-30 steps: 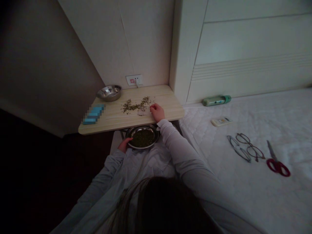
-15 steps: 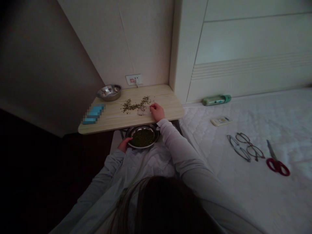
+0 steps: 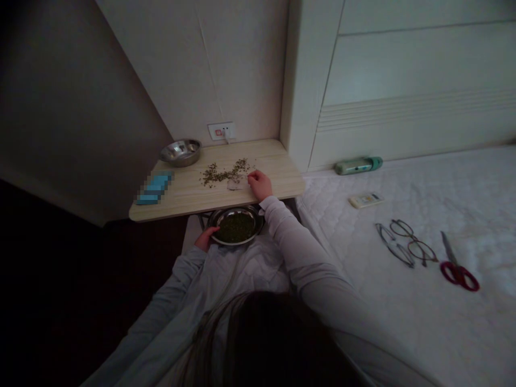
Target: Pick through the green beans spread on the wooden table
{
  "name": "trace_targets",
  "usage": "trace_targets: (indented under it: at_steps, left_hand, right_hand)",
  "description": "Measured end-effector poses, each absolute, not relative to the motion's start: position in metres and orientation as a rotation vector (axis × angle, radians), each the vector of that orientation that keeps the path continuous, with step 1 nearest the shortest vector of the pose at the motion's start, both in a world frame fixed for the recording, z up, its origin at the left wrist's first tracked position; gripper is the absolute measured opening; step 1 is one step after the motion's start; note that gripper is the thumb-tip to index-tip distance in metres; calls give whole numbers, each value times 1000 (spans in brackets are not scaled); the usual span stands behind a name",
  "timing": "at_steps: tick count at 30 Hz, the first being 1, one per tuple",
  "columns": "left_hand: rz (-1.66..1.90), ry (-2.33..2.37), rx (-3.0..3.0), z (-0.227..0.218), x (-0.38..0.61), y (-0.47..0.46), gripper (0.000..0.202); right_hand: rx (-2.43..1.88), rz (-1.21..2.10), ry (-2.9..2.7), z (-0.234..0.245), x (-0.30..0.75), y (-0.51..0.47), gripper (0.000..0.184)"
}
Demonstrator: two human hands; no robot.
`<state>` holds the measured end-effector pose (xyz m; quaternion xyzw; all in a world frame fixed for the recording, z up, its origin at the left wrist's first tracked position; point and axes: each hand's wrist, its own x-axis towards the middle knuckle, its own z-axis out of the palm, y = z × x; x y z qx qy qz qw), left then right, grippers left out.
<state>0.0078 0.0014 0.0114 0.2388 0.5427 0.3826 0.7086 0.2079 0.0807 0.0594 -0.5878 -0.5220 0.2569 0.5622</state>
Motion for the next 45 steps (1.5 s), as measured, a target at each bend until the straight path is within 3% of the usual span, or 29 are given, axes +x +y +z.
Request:
trace_targets:
  at_steps: [45]
  left_hand:
    - [865,1188,460,15,9,-1,17]
  right_hand:
    - [-1387,592,-1241,56,210,81,17]
